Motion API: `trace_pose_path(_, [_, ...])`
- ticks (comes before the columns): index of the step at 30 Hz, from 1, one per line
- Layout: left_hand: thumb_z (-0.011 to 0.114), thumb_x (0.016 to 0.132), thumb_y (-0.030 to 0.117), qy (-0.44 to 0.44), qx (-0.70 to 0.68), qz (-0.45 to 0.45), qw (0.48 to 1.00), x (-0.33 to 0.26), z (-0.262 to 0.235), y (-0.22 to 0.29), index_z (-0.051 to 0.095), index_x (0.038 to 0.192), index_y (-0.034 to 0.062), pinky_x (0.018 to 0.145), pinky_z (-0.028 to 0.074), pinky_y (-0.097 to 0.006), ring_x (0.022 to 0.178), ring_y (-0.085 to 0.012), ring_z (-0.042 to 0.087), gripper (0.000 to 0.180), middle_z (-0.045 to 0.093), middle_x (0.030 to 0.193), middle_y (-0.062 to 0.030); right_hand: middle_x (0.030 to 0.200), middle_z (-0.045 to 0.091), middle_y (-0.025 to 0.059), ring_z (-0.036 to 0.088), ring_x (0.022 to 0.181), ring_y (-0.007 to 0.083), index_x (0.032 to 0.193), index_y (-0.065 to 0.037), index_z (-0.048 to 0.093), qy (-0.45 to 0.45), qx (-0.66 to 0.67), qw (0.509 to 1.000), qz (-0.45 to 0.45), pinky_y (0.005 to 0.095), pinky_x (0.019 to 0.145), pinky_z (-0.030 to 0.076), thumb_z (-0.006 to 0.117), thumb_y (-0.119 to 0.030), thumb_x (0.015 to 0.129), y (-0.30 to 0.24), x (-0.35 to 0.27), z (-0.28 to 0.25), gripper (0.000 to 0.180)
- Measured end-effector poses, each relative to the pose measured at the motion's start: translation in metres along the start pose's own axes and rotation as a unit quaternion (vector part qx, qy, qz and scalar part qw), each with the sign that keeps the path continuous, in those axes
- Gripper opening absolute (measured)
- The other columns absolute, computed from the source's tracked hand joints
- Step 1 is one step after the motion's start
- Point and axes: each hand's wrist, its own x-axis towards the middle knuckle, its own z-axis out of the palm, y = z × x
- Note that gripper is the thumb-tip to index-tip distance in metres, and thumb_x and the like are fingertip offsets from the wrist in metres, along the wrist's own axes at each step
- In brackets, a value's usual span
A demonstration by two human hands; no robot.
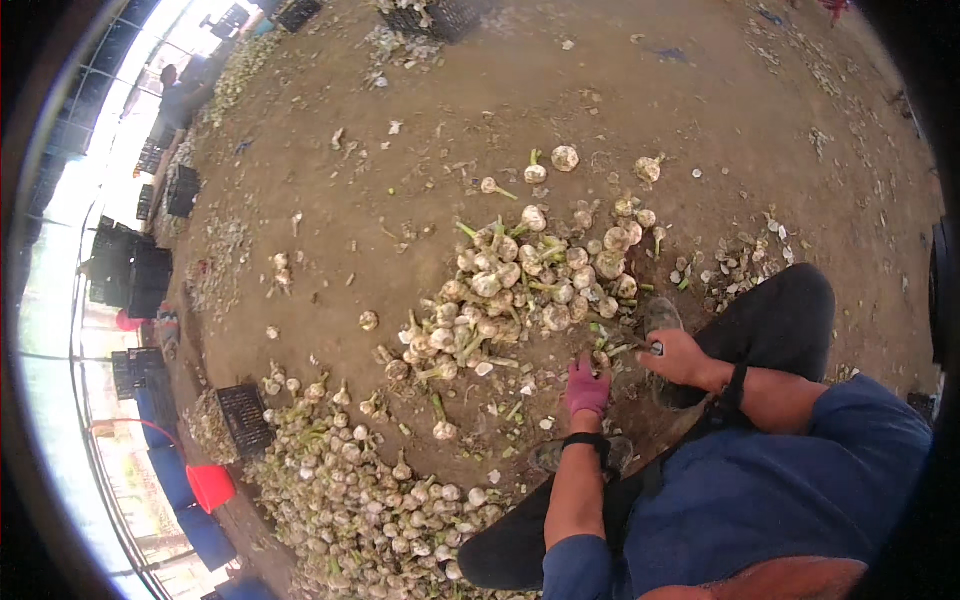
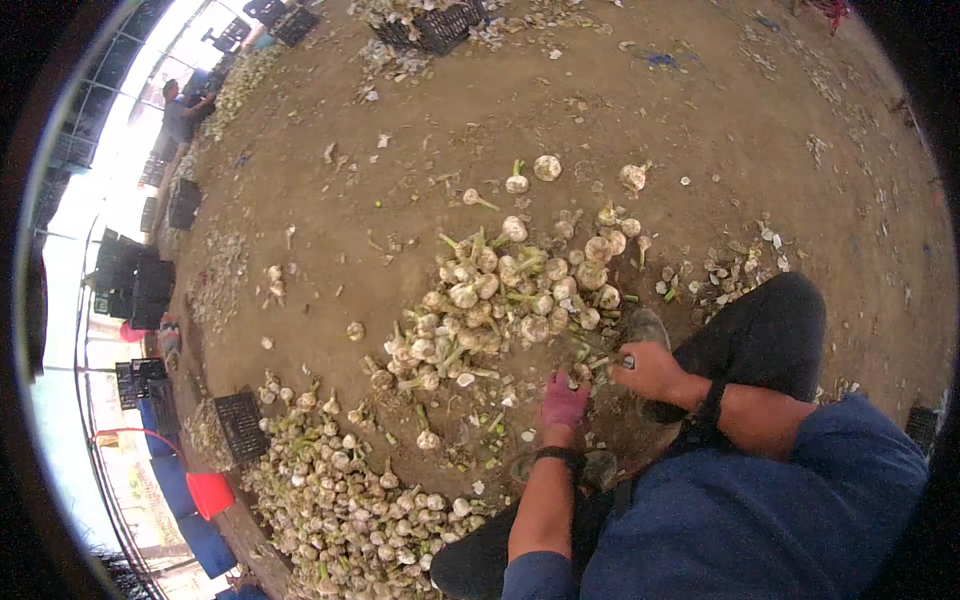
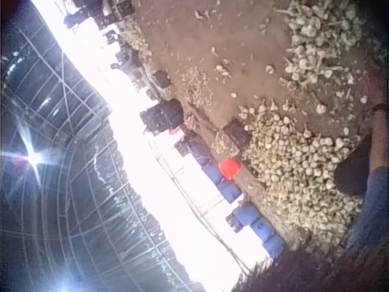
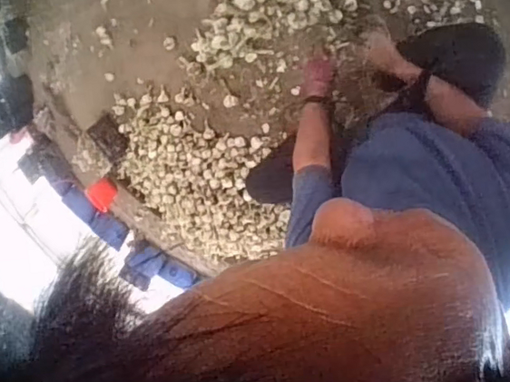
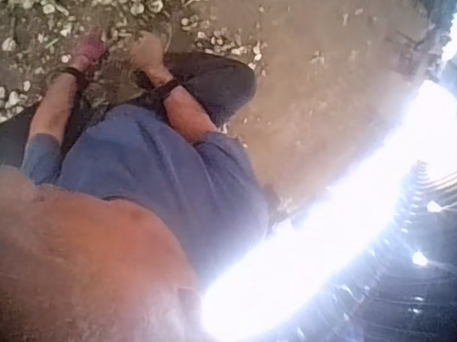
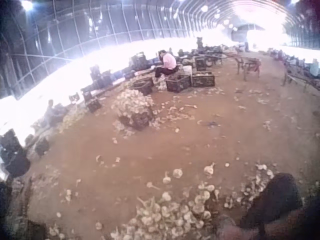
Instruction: The person sits on the ground and uses a knife to trim the stems and roots of garlic bulbs. They pick up individual bulbs from a large pile, cut the ends, and place the trimmed bulbs into a separate pile.
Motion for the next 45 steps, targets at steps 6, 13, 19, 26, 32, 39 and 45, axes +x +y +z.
trace_pose_path(6, [0.076,0.069,0.034,-0.074,0.104,-0.011,0.992,0.025,0.028,0.006,0.046,0.131,0.0146,0.093,0.047,-0.046,0.114,-0.0400,0.053,0.071,0.043,0.136,-0.0211,0.063,0.052,0.0216,0.053,0.060,0.0378,0.081,0.002,0.059,-0.022,0.033,0.999,-0.029,0.0433,0.058,0.043,0.068,-0.036,0.079,-0.022,0.005,-0.002,0.038])
trace_pose_path(13, [0.078,0.066,0.026,-0.007,-0.155,0.026,0.988,0.006,-0.025,-0.024,0.053,0.121,0.0073,0.094,0.045,-0.046,0.111,-0.0424,0.051,0.063,0.050,0.123,-0.0247,0.078,0.061,0.0229,0.061,0.075,0.0393,0.087,0.000,0.062,-0.020,0.000,0.999,-0.042,0.0437,0.067,0.047,0.067,-0.042,0.078,-0.027,0.006,0.005,0.043])
trace_pose_path(19, [0.079,0.064,0.014,0.092,-0.139,0.224,0.960,-0.092,-0.121,0.057,0.052,0.122,0.0062,0.093,0.045,-0.043,0.111,-0.0384,0.051,0.064,0.055,0.109,-0.0203,0.080,0.062,0.0180,0.061,0.075,0.0325,0.091,0.000,0.063,-0.013,0.079,0.989,-0.126,0.0406,0.070,0.047,0.070,-0.045,0.077,-0.037,-0.014,0.015,0.047])
trace_pose_path(26, [0.075,0.072,0.008,0.170,-0.345,0.201,0.901,-0.179,-0.141,0.087,0.051,0.125,-0.0012,0.093,0.045,-0.036,0.107,-0.0253,0.057,0.059,0.057,0.119,-0.0148,0.087,0.066,0.0092,0.057,0.078,0.0154,0.106,0.002,0.062,-0.100,0.293,0.938,-0.157,0.0336,0.073,0.047,0.072,-0.036,0.080,-0.076,-0.063,0.006,0.047])
trace_pose_path(32, [0.062,0.088,0.013,0.190,-0.542,0.224,0.787,-0.198,-0.114,0.041,0.060,0.111,0.0001,0.072,0.051,-0.030,0.086,-0.0166,0.061,0.027,0.063,0.102,-0.0062,0.078,0.063,0.0203,0.062,0.075,0.0347,0.086,-0.001,0.063,-0.045,0.046,0.958,-0.278,0.0411,0.068,0.047,0.063,-0.045,0.082,-0.115,-0.102,-0.014,0.044])
trace_pose_path(39, [0.055,0.093,0.019,0.109,-0.450,0.224,0.858,-0.214,-0.099,0.012,0.065,0.101,0.0033,0.056,0.045,-0.028,0.067,-0.0133,0.058,0.021,0.063,0.082,-0.0028,0.085,0.061,0.0160,0.061,0.082,0.0381,0.090,-0.005,0.060,-0.076,-0.128,0.901,-0.408,0.0476,0.071,0.049,0.064,-0.038,0.078,-0.111,-0.141,-0.026,0.036])
trace_pose_path(45, [0.052,0.095,0.027,0.155,-0.365,0.248,0.884,-0.211,-0.079,-0.010,0.064,0.101,0.0027,0.058,0.047,-0.029,0.067,-0.0153,0.059,0.028,0.065,0.085,-0.0064,0.089,0.061,0.0145,0.062,0.087,0.0363,0.096,-0.007,0.060,-0.087,-0.187,0.889,-0.410,0.0472,0.073,0.049,0.064,-0.037,0.079,-0.102,-0.150,-0.027,0.035])
